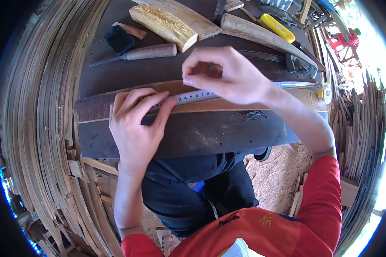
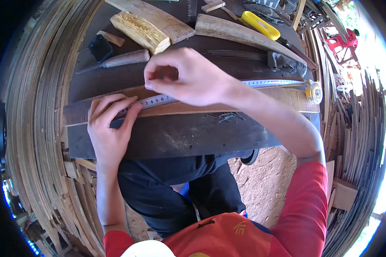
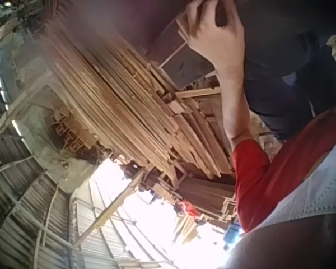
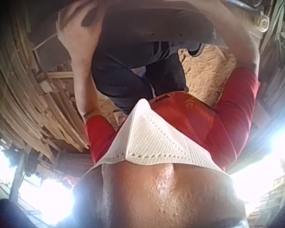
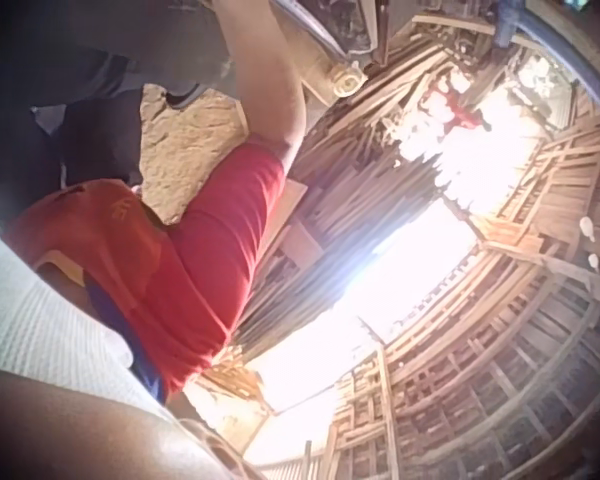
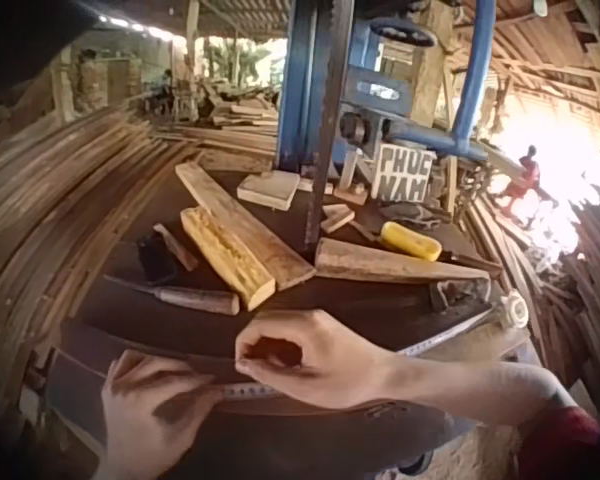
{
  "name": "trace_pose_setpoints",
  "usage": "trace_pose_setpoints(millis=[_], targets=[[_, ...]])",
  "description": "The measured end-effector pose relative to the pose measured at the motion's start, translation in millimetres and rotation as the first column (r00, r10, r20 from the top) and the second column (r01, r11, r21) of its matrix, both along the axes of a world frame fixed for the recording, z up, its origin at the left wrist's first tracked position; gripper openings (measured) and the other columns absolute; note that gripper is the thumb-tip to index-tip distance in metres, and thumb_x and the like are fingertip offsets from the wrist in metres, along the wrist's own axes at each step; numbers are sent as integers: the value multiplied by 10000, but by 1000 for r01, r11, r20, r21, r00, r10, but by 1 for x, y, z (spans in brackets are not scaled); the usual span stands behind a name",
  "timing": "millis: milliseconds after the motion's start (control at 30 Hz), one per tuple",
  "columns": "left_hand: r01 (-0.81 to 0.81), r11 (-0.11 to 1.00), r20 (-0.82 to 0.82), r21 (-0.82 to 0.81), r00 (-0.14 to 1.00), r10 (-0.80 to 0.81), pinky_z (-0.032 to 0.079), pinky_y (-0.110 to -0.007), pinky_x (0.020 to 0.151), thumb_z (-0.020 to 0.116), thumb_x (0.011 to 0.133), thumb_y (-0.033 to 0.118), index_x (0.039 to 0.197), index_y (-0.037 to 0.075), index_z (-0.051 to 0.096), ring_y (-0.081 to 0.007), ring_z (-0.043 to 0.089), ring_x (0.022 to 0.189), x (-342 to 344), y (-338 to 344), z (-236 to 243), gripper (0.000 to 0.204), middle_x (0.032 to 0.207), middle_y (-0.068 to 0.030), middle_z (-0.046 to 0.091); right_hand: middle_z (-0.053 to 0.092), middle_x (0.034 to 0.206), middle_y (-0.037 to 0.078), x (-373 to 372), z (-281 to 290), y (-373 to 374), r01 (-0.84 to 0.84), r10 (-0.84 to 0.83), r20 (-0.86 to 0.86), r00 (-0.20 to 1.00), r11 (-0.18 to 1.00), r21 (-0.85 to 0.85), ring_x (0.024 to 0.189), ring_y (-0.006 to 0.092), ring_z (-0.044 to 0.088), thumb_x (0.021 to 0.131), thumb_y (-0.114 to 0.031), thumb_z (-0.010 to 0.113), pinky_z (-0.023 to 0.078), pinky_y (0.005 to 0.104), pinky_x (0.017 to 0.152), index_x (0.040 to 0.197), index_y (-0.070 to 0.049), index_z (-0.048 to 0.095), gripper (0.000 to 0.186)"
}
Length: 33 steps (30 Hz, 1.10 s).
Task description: The recorder measures a piece of wood with a tape measure and then uses a hand saw to cut it.
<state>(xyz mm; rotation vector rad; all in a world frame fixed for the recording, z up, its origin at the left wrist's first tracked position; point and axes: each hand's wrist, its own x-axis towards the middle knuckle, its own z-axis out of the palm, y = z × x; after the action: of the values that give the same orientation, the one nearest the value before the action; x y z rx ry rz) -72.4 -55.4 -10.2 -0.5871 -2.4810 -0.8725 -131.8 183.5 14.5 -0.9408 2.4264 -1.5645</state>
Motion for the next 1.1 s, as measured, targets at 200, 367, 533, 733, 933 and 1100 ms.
trace_pose_setpoints(millis=[200, 367, 533, 733, 933, 1100], targets=[[14, 998, 9, -55, 1000, -14, 484, -372, 841, 819, 839, 90, 1137, 148, 803, -241, 634, 924, 5, 4, 2, 304, 1005, -25, 709, 687, 769, 78, 5, -3, -2, 80, -81, 20, 997, 995, 51, 640, 131, 630, 899, -66, 724, 498, 285, 598, 938, -16, 704, 66], [62, 970, -33, -236, 997, -72, 472, -381, 838, 797, 865, 174, 1151, 188, 804, -229, 623, 922, 2, -1, 0, 286, 1029, 7, 687, 666, 739, 78, 4, -9, -1, 74, -64, -142, 988, 995, 67, 607, 129, 604, 875, -53, 712, 478, 295, 568, 910, -8, 701, 58], [97, 963, -68, -250, 991, -117, 482, -393, 821, 824, 840, 257, 1143, 201, 805, -225, 627, 922, 0, -2, 0, 309, 1066, 17, 681, 637, 696, 50, 2, -11, 4, 25, -26, 18, 999, 996, 82, 599, 100, 565, 880, -78, 715, 460, 277, 562, 915, 0, 713, 85], [121, 974, -112, -192, 983, -144, 511, -372, 776, 847, 808, 161, 1024, 124, 804, -230, 647, 854, -5, 5, -2, 223, 996, -11, 707, 646, 707, 28, -1, -6, 4, 6, -10, 87, 996, 998, 55, 631, 74, 563, 891, -98, 721, 455, 258, 582, 928, 2, 725, 107], [137, 985, -96, -109, 984, -148, 534, -370, 740, 827, 808, 73, 968, 77, 799, -250, 650, 852, -6, 8, -6, 163, 976, -34, 716, 651, 709, 38, -3, -12, 7, -58, 57, 22, 998, 997, 57, 640, 84, 574, 904, -103, 725, 461, 262, 589, 962, 4, 733, 122], [160, 982, -73, -99, 983, -168, 533, -369, 743, 831, 801, 64, 978, 70, 801, -255, 646, 853, -8, 7, -3, 179, 981, -45, 723, 674, 737, 77, -3, -10, 6, -57, 55, 31, 998, 995, 80, 651, 127, 611, 919, -94, 715, 490, 292, 612, 976, 9, 727, 119]])
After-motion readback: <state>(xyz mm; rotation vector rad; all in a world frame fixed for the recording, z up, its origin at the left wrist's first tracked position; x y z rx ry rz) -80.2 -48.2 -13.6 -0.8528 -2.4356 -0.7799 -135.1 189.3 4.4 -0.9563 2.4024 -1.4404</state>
